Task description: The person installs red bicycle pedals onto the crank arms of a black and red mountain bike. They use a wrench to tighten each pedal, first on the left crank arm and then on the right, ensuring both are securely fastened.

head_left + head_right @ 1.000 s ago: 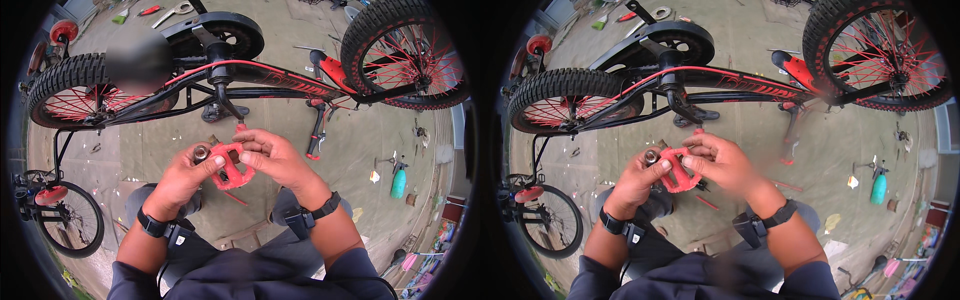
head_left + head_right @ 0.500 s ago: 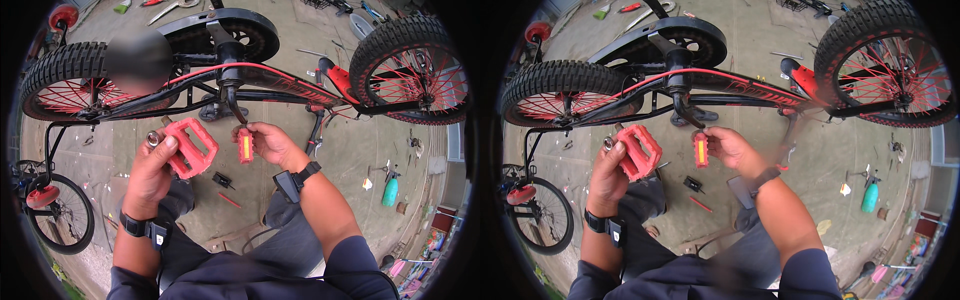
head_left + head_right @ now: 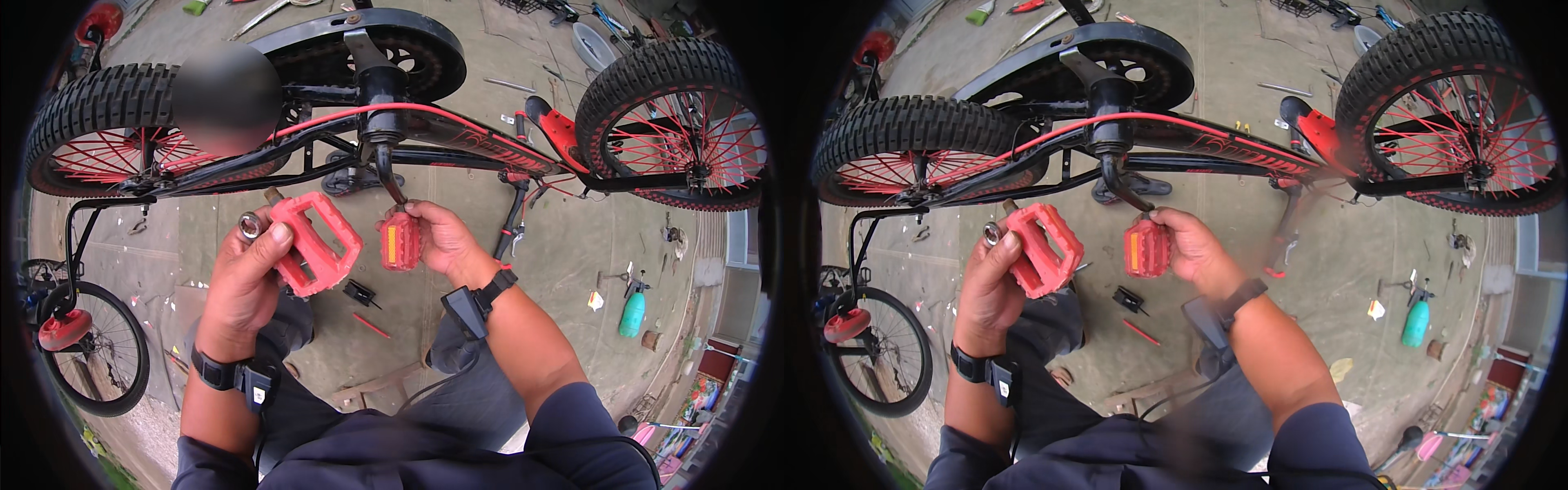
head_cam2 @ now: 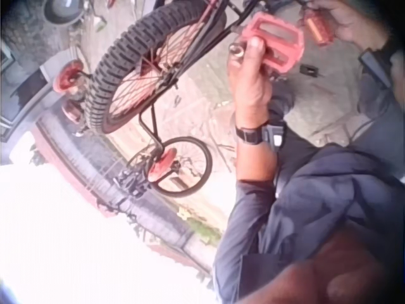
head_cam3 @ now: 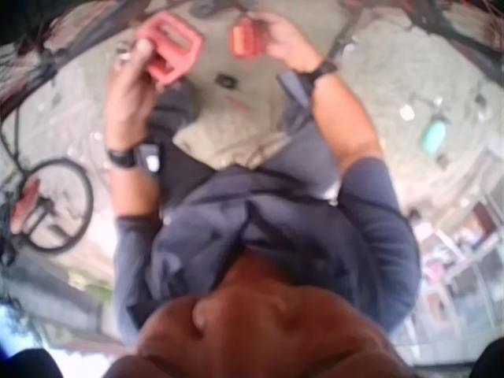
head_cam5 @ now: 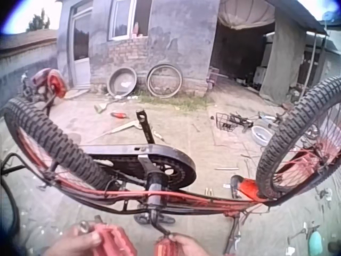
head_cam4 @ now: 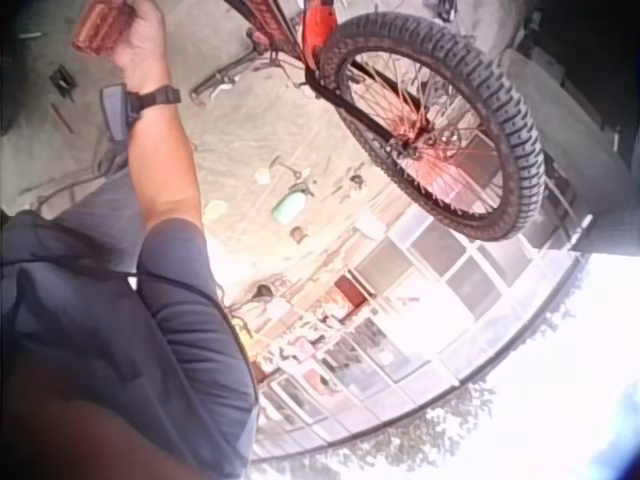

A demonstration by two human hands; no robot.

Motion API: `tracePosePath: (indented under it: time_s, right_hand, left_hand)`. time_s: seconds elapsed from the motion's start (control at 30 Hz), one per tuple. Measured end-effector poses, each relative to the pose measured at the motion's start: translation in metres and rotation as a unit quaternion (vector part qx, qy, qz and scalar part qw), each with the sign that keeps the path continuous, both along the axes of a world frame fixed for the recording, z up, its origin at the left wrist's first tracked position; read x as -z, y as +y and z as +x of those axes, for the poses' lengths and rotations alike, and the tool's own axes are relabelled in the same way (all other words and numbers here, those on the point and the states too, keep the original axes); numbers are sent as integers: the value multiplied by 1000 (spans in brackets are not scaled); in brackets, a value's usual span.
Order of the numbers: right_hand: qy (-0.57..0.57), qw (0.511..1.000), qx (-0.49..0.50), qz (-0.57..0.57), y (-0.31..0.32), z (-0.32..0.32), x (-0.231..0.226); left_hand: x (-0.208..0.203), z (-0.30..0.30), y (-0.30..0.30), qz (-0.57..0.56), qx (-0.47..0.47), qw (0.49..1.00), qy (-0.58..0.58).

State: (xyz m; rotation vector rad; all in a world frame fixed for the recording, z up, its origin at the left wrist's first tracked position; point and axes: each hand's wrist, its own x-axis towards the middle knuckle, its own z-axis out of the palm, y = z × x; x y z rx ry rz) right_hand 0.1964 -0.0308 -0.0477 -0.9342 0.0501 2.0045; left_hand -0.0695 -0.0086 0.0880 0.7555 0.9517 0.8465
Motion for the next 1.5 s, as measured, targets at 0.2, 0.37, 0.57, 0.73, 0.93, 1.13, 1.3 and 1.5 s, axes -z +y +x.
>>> tracePosePath:
  time_s: [0.2, 0.37, 0.57, 0.73, 0.93, 1.13, 1.3, 1.5]
  right_hand:
    - [-9, 1000, -9, 14, 1, 8, 12]
    - [-22, 999, -7, 45, 3, 9, 16]
    - [-10, 998, -26, 61, 5, 12, 19]
    - [-94, 993, -41, 52, 5, 14, -3]
    - [-225, 971, -61, 54, 5, 12, -20]
    - [-502, 845, -91, 162, 0, 17, -45]
    - [-522, 770, -52, 364, -26, 6, -127]
    - [-479, 469, -345, 657, -60, -13, -259]
  left_hand:
    - [-2, 7, 1, -7, -14, 1000, 11]
    - [2, 3, 2, 3, -28, 1000, 12]
    - [5, 4, 6, -1, -41, 998, 38]
    - [3, 7, 6, 0, -56, 997, 54]
    - [2, 10, 9, 0, -76, 995, 65]
    - [10, 19, 5, 8, -40, 995, 89]
    - [11, 29, -7, -4, 26, 997, 75]
    - [0, 48, -11, 1, 81, 995, 59]
